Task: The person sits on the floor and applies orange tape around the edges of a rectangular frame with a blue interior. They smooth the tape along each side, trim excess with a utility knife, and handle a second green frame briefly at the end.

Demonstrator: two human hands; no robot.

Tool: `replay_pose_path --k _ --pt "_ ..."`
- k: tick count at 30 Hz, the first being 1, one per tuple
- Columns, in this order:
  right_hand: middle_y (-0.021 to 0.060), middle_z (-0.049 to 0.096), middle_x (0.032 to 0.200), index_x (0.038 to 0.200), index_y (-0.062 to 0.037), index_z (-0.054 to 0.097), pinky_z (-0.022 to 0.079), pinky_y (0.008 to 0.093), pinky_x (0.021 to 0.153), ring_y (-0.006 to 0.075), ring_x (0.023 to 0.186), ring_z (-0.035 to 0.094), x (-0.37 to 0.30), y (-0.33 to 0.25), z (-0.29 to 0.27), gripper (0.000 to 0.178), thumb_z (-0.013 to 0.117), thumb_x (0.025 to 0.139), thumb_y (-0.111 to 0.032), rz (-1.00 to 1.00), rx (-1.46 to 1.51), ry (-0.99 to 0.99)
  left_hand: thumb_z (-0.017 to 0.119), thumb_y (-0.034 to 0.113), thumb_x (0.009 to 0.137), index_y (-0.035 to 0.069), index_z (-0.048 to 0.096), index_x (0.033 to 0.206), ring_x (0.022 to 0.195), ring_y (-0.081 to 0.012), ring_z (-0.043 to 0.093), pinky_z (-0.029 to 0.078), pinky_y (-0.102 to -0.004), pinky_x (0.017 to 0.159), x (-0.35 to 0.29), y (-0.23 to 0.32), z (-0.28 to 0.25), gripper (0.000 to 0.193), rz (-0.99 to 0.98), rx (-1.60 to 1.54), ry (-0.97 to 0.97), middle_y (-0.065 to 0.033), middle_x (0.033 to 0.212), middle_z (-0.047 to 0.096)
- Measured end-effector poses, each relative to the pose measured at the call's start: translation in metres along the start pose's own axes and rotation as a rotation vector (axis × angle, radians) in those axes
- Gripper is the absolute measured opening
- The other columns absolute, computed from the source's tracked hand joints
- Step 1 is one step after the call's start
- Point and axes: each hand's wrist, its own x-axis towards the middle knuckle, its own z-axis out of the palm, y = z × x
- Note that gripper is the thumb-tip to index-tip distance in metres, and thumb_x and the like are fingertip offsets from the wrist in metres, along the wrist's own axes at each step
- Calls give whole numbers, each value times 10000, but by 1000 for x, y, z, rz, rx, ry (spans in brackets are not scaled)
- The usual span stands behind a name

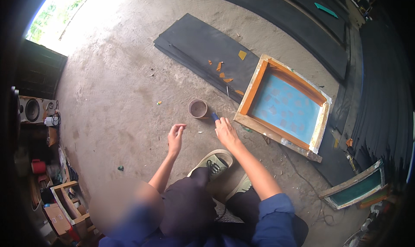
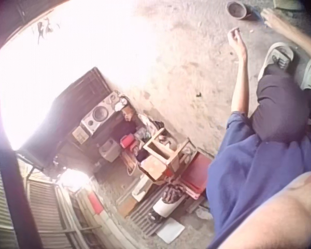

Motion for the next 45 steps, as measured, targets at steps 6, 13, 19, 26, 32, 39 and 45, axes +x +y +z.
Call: replay_pose_path --k 6,13,19,26,32,39,45 --pt "165 494 1019 1063 -9 459 505 383 798 318 952 542 7 -10 58 286 596 818 -61 245 -249 114 541 76 897 47 629 978 902 -219 572 456 -335 801 2 -5 39 123 131 88 49 -94 940 574" --pt "270 487 1037 1108 49 416 491 419 824 369 927 543 -13 -40 -9 295 517 844 -36 177 98 116 521 77 916 28 619 957 913 -166 572 460 -300 771 10 19 5 117 85 -139 193 -72 962 581" --pt "277 511 916 985 41 400 422 485 727 422 847 545 -117 -8 -168 221 463 935 -165 377 272 250 515 115 933 30 606 952 851 -146 549 446 -291 748 13 110 43 126 295 -274 87 -53 921 577" --pt "112 524 507 1100 30 417 469 367 401 222 435 574 -268 106 -169 386 395 985 -338 963 364 712 622 138 842 31 628 925 951 -301 529 421 -390 857 -68 211 224 136 743 -26 -831 -114 943 594" --pt "267 592 624 1095 12 452 472 528 538 453 631 609 -269 111 -105 347 364 980 -304 1078 205 571 645 142 809 55 630 1011 988 -324 556 449 -409 878 -98 176 332 221 998 245 -1006 -121 972 617" --pt "242 587 597 1115 69 439 468 477 469 402 563 611 -273 118 -103 356 411 971 -256 1093 175 501 668 122 773 50 659 888 855 -286 604 499 -388 743 -119 167 374 135 1012 193 -979 -114 874 627" --pt "229 587 585 1137 64 441 471 468 465 395 551 611 -272 118 -104 354 425 964 -245 1096 170 430 683 92 751 39 649 845 769 -295 608 504 -379 700 -118 167 380 114 967 161 -952 -109 805 628"
